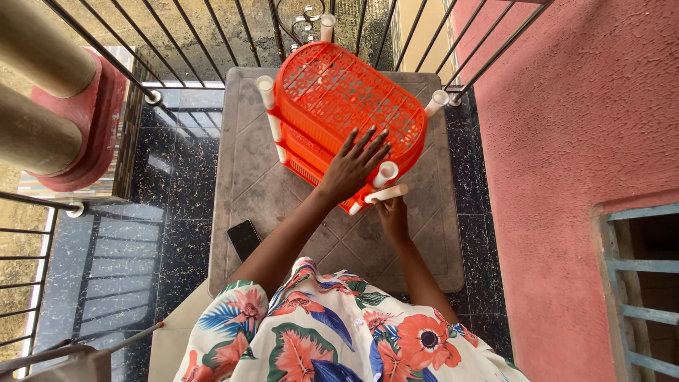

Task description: The person assembles a three-tier orange plastic dish rack by inserting white plastic poles into the basket slots. They repeatedly insert and remove the poles to align the tiers, then secure the structure by pushing the poles fully into place.

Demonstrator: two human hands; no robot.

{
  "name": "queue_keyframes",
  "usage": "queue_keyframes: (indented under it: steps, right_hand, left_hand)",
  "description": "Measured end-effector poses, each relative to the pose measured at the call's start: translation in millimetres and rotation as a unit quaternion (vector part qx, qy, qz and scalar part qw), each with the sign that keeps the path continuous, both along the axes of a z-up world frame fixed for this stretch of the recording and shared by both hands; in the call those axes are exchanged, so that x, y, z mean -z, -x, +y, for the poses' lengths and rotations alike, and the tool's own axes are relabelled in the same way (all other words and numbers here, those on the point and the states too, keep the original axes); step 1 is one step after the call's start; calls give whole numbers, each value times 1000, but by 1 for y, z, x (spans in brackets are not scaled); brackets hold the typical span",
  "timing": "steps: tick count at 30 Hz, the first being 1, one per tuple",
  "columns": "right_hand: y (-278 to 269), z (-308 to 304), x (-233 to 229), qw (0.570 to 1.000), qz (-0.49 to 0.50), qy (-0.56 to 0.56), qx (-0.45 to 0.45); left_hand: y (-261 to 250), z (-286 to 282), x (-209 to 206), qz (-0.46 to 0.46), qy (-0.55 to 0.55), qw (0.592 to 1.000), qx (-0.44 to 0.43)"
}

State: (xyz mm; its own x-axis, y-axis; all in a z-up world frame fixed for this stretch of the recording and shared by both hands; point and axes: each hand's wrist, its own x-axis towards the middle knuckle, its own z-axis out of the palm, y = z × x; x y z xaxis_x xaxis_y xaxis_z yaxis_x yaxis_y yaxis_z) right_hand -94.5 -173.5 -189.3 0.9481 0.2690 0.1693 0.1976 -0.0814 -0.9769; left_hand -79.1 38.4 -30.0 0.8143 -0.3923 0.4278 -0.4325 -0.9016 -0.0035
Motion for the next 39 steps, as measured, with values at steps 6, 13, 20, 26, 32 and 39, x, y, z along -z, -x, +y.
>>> queue_keyframes:
  steps: [6, 13, 20, 26, 32, 39]
  right_hand:
    - [15, 2, -6, 998, -21, 49, -27]
    - [12, 5, -33, 995, 21, 85, -50]
    - [5, 4, -37, 993, 20, 92, -68]
    - [8, 11, -42, 989, 28, 134, -48]
    - [8, 11, -64, 997, -8, 74, -17]
    - [2, 12, -98, 997, -68, 21, 28]
  left_hand:
    - [33, 6, 25, 3, 87, 995, -43]
    - [94, -19, 73, -17, 412, 896, -162]
    - [84, -40, 79, -102, 465, 866, -152]
    - [22, -18, 128, 206, 914, 319, -145]
    - [0, -18, 128, 279, 922, 268, -15]
    - [-31, -19, 54, 277, 913, 289, 77]
